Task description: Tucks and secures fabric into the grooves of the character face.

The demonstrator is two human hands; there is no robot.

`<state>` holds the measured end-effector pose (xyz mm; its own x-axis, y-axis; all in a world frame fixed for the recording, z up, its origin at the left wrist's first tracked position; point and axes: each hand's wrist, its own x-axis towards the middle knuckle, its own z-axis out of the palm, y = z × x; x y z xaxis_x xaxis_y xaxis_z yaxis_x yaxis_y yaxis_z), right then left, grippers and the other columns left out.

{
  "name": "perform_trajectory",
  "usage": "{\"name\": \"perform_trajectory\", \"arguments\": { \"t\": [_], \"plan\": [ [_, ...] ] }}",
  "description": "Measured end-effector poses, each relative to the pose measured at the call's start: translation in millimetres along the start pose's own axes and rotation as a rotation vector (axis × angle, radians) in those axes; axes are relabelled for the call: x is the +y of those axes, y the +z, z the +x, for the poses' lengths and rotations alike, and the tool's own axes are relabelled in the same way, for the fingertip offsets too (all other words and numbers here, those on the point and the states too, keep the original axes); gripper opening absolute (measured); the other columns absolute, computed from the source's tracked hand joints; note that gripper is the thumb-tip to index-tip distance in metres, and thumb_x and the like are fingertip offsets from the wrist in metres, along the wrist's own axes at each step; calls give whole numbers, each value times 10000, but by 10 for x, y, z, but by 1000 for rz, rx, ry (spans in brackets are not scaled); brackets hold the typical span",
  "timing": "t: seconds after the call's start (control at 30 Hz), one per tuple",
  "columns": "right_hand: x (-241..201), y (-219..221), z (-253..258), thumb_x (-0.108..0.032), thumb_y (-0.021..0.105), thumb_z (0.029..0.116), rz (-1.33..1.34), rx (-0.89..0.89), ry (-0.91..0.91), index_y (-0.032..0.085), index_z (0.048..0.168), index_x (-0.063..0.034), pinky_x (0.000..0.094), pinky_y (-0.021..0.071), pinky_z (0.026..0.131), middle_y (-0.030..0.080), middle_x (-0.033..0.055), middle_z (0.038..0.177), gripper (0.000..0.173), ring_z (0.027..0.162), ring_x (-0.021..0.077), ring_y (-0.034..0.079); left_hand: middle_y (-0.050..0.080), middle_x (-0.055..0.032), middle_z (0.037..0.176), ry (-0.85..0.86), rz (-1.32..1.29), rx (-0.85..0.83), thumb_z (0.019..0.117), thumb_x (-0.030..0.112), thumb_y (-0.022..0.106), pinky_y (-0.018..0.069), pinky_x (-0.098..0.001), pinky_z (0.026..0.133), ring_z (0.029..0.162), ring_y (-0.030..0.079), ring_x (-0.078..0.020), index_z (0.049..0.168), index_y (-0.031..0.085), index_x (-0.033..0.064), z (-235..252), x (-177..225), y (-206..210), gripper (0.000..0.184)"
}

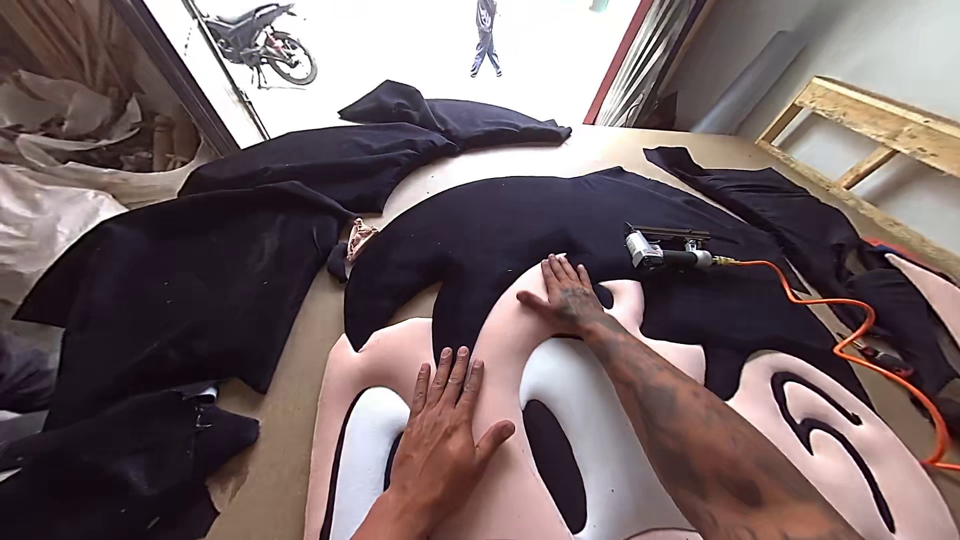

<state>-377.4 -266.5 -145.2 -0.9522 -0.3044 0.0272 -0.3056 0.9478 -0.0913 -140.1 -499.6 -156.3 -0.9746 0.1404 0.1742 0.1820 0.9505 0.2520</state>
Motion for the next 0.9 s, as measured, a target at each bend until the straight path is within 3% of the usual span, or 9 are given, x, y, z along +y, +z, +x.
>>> {"name": "perform_trajectory", "arguments": {
  "t": [0.13,0.23,0.33,0.43,0.5,0.63,0.7,0.8,0.9],
  "plan": [
    [-223,-85,297,-950,224,824,0,-33,128,316,1590,21,682,98,1242,231,256,1675,1240,1564,433,183,411,-83,1633,-17,-116,131,947,806,309,199,-556,1282,1551,302,-279,1550,475,125,-9,-6,15,924],
    [-828,-96,-438,-809,439,906,102,39,-410,462,1510,18,620,257,1227,339,244,1634,1025,1539,408,274,445,-154,1596,-37,-300,344,976,765,301,240,-574,1267,1533,332,-325,1531,471,54,-71,-16,-28,918],
    [-943,-228,-884,-586,564,983,283,-49,-980,607,1423,-111,536,194,1282,449,124,1604,649,1557,300,282,447,-198,1579,-103,-408,425,997,740,249,215,-552,1276,1531,322,-341,1519,448,-7,-67,-21,-80,933],
    [-455,-74,-541,-738,528,918,179,138,-725,541,1496,-283,582,190,1265,395,-2,1645,736,1566,250,248,457,-190,1574,-152,-375,427,1008,713,270,236,-525,1271,1527,331,-335,1517,461,10,-74,-31,-46,889],
    [-354,-110,-728,-794,451,900,213,135,-581,489,1543,-203,712,155,1212,362,124,1651,874,1554,380,232,447,-192,1580,-154,-353,395,1009,707,282,247,-508,1268,1525,335,-325,1525,447,10,-69,-9,-51,883],
    [-383,-340,-1582,-697,590,911,450,-49,-940,591,1458,-203,577,206,1268,450,91,1608,737,1545,299,308,418,-188,1603,-289,-300,293,1025,687,230,287,-486,1247,1522,350,-306,1563,403,36,16,3,-117,862],
    [272,-290,-1400,-726,545,925,363,-32,-795,542,1489,-276,518,201,1285,413,-3,1634,722,1557,212,278,408,-176,1615,-337,-150,212,991,746,247,183,-589,1262,1544,285,-369,1556,444,96,88,117,-48,883],
    [1302,-319,-1204,-831,369,908,147,-50,-282,388,1602,-228,637,99,1260,270,100,1697,920,1585,320,165,246,-241,1674,-408,102,-9,893,882,287,71,-774,1185,1553,167,-485,1626,330,172,233,773,-61,1021],
    [1703,-429,-2024,-828,408,900,151,-99,-499,385,1597,-164,673,132,1247,246,217,1684,963,1577,410,155,208,-350,1642,-210,133,-125,875,861,415,94,-772,1190,1528,167,-554,1618,306,64,126,1756,63,1095]
  ]
}}
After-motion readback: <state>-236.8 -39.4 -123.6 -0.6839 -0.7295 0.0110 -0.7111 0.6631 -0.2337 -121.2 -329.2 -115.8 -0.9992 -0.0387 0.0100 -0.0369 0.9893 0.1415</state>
